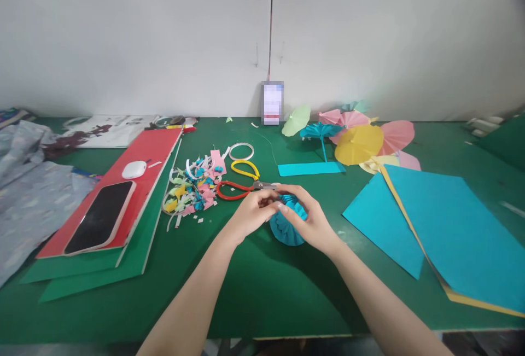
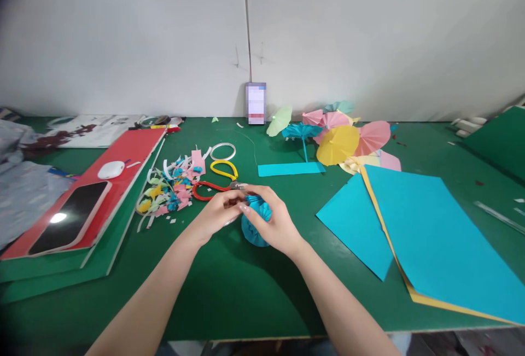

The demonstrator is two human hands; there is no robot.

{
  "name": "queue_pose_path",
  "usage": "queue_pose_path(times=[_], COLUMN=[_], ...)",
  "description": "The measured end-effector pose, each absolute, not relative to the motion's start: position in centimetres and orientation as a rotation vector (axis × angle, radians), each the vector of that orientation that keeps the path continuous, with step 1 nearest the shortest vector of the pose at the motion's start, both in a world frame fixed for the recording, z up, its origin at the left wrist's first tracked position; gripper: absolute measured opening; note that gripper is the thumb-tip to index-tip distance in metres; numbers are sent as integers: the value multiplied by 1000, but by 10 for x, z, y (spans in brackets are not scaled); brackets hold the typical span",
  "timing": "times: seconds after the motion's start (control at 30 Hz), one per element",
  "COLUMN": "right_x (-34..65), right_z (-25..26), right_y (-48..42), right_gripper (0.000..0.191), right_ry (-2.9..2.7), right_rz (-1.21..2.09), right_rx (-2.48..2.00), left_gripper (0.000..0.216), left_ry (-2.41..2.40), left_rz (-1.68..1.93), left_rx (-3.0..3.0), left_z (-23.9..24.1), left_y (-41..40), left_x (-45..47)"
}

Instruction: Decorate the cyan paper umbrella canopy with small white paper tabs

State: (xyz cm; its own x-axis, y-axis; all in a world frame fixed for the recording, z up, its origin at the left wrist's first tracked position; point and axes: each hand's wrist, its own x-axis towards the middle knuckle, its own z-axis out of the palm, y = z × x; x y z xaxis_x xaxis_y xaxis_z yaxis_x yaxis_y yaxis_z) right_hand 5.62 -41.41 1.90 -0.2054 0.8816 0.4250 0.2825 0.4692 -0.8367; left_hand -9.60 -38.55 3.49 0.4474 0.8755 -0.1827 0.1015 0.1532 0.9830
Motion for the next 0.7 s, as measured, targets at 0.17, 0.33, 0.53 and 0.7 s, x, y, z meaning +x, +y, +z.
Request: queue_pose_path(times=[0.17,0.33,0.53,0.7], right_x=[58,60,61,62], right_z=[21,19,12,9], right_y=[-414,-415,-410,-406], right_gripper=[30,40,29,24], right_ry=[-1663,-1628,-1544,-1461], right_rz=[799,831,830,874], right_rx=[-1011,-1038,-1114,-1173], left_gripper=[9,14,19,20], left_ry=[1023,1078,1081,1076], left_rz=[701,723,705,685], left_rx=[1397,1415,1436,1438], left_z=[35,36,35,36], left_y=[-384,-381,-381,-382], left_x=[-99,-101,-102,-102])
